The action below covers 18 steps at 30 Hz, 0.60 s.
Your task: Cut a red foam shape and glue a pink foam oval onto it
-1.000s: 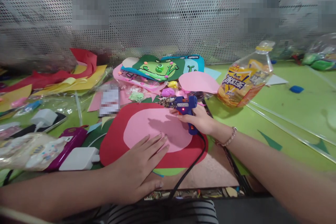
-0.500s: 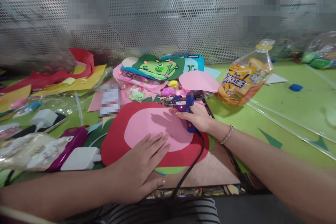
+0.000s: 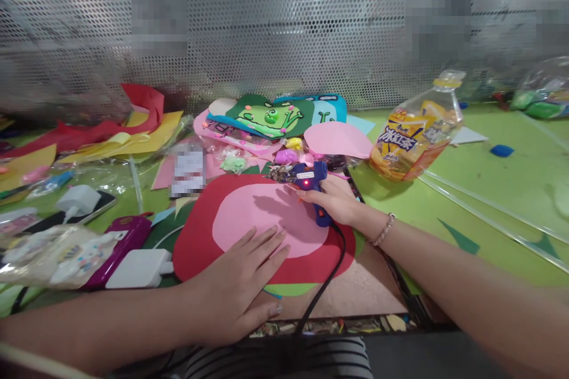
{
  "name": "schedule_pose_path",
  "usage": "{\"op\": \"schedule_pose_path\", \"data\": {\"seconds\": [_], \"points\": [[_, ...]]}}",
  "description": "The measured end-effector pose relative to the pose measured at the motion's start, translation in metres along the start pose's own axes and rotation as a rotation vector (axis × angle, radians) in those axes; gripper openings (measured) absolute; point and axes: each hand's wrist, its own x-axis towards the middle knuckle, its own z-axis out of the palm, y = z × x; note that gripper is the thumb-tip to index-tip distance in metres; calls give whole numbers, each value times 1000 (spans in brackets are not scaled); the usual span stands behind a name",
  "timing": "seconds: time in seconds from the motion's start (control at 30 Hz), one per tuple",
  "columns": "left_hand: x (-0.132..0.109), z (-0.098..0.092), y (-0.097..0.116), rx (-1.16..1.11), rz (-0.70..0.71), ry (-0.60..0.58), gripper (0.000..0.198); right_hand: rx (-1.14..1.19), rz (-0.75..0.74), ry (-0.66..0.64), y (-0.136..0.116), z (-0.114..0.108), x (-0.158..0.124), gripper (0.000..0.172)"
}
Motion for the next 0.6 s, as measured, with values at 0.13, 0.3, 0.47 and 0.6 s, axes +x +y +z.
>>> {"op": "schedule_pose_path", "data": {"seconds": [0.13,0.3,0.47,0.6], "points": [[-1,5,-2,5,0,56,66,-26,30,-86,-5,2,-4,26],[-1,4,-1,-5,6,58,65,-26,32,-130,-14,2,-6,26],[-1,1,0,-11,1,34,66,-62,-7,-157,-20,2,-6,27],[-1,4,-2,-15,0,66,60,-49,-7,-167,-17,2,-4,27]]}}
